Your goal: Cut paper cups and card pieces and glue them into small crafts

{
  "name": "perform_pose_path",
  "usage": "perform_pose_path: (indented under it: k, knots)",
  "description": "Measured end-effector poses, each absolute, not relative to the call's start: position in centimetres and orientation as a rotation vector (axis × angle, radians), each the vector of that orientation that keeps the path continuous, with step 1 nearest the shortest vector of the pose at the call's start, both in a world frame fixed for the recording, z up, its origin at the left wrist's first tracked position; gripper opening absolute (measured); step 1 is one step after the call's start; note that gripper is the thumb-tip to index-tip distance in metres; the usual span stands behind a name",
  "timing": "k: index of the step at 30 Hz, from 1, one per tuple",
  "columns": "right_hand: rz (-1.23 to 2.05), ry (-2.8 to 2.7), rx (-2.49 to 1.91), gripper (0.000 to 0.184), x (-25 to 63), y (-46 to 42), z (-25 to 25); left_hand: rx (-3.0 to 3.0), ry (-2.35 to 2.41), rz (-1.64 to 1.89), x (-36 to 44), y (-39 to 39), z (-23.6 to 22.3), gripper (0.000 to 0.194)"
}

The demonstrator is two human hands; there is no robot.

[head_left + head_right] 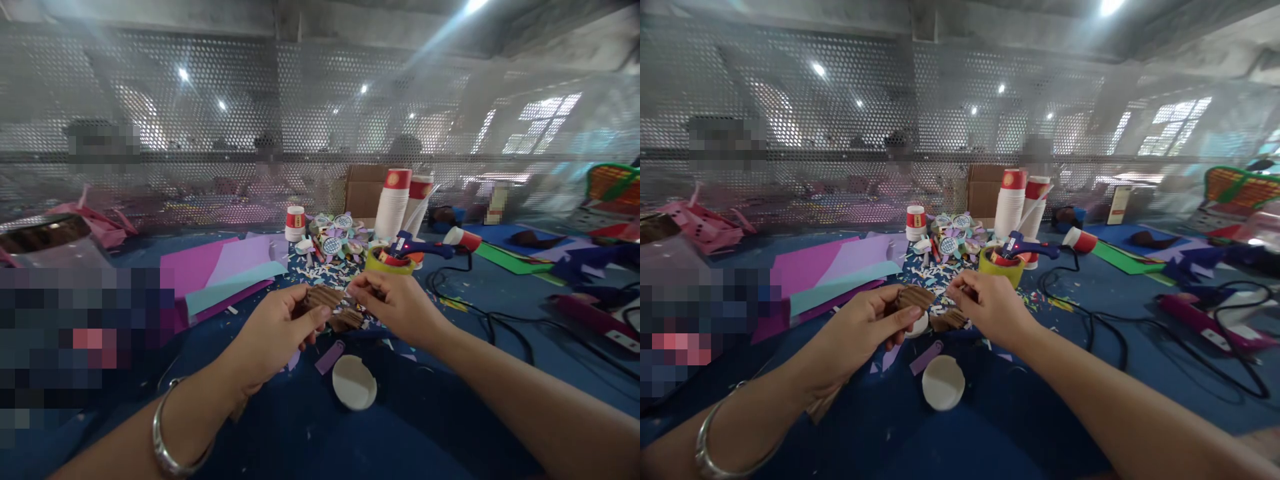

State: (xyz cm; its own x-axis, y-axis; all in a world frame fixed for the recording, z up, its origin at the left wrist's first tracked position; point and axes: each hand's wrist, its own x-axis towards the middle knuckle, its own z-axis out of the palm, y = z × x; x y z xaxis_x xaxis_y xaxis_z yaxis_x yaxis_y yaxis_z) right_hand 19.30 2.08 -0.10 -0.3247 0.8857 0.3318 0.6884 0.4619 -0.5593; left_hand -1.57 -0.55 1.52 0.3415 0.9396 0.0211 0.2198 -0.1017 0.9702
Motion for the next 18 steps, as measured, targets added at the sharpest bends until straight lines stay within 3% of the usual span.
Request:
perform_pose_path:
  k: [6,11,18]
  knots:
    - [0.271,-2.238,-1.501,0.019,20.7,3.0,0.1,1.573,1.208,0.986,-1.8,0.1,1.1,0.033]
    - [0.240,-2.339,-1.598,0.006,21.8,4.1,-0.6,1.531,1.163,0.969,-2.1,0.4,1.0,0.027]
    - [0.248,-2.477,-1.574,0.006,21.8,3.8,-0.3,1.178,1.001,0.979,-2.2,0.3,1.3,0.019]
